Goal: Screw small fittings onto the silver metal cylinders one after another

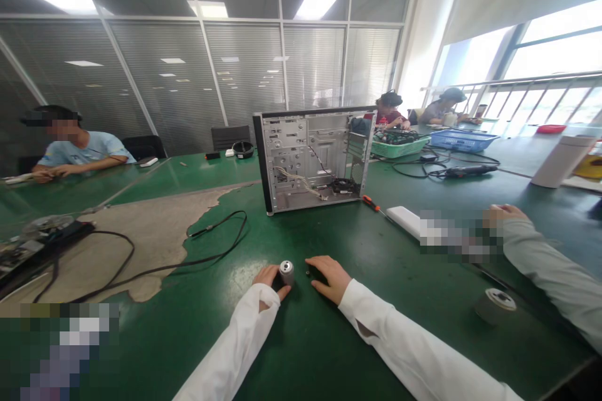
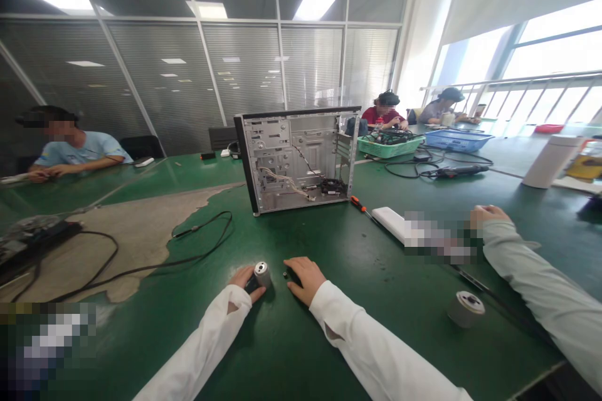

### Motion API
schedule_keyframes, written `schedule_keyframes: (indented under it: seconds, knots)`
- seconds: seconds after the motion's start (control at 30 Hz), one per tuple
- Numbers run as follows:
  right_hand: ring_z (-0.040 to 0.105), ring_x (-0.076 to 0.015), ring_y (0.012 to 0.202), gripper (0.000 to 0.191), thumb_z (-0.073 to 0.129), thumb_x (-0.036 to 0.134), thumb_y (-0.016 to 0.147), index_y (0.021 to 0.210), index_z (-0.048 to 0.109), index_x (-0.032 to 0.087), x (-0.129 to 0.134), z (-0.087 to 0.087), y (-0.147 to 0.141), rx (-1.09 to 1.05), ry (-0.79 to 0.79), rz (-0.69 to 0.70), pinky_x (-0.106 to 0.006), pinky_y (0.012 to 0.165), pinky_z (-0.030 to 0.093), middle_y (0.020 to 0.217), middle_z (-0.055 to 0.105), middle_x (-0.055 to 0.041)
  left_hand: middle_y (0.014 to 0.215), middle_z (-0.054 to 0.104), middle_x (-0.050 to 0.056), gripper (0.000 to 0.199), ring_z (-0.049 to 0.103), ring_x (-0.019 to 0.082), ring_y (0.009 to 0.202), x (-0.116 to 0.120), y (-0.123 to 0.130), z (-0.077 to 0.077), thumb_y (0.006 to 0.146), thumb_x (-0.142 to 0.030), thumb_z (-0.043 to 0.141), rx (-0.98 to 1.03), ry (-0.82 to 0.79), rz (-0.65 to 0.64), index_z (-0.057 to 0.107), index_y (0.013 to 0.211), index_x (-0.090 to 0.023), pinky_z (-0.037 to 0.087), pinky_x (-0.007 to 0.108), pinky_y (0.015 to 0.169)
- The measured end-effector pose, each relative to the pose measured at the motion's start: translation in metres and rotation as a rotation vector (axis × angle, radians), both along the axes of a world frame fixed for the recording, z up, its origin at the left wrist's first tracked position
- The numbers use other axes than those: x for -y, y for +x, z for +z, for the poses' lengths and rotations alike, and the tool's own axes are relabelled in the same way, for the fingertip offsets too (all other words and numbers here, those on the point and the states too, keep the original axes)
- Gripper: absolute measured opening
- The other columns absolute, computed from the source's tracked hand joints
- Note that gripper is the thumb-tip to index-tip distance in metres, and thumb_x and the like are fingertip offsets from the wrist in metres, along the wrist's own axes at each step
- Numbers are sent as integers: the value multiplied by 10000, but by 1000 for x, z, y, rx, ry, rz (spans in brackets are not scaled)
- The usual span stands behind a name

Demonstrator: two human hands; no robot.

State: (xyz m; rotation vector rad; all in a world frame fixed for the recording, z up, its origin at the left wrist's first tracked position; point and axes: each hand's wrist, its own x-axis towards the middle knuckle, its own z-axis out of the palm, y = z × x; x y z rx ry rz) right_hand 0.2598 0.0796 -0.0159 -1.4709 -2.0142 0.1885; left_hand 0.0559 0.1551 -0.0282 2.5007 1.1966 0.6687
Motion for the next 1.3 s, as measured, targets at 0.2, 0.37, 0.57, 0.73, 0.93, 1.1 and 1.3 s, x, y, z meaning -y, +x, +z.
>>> schedule_keyframes:
  seconds: [0.2,0.37,0.57,0.73,0.93,1.1,1.3]
  knots:
    - [436,-179,991,291,468,277,702,982,533,232,-5,0,10,64,-12,-54,-358,800,349,1062,526,-37,917,576,50,349,513,224,885,3,0,2,589,-287,605,8,14,7,539,916,-181,405,334,781]
    - [431,-169,993,292,449,274,719,1001,521,243,-3,4,9,105,-9,-53,-347,794,343,1068,523,-33,917,576,46,350,512,224,889,4,1,3,587,-283,608,-4,7,20,537,915,-186,404,332,787]
    - [423,-181,998,294,436,262,725,1005,521,238,-1,5,6,127,-13,-63,-355,791,340,1072,520,-43,915,574,44,350,511,217,886,4,1,3,592,-289,606,-15,9,15,533,918,-184,406,320,779]
    - [424,-181,997,292,444,247,721,1003,522,235,0,4,7,126,-7,-61,-357,793,341,1071,519,-42,903,571,50,357,516,218,864,2,0,2,595,-294,604,-25,24,6,530,923,-173,409,320,765]
    - [426,-195,1002,381,462,354,726,1077,468,206,-1,13,-10,28,45,-70,-379,828,324,1072,518,-65,888,573,51,350,515,217,850,2,1,3,596,-290,604,-36,25,4,528,915,-169,405,320,750]
    - [437,-193,999,514,488,333,714,1190,352,195,-3,20,-51,-22,139,25,-384,884,283,1082,516,-76,934,567,68,347,505,225,879,7,-1,10,631,-294,558,-31,18,-36,512,949,-162,401,336,769]
    - [507,-166,885,367,490,287,728,1084,450,213,-7,22,-64,-32,214,-3,-383,868,300,967,582,-48,909,575,55,277,514,218,863,10,-2,11,654,-312,539,5,11,-53,529,898,-181,406,340,759]
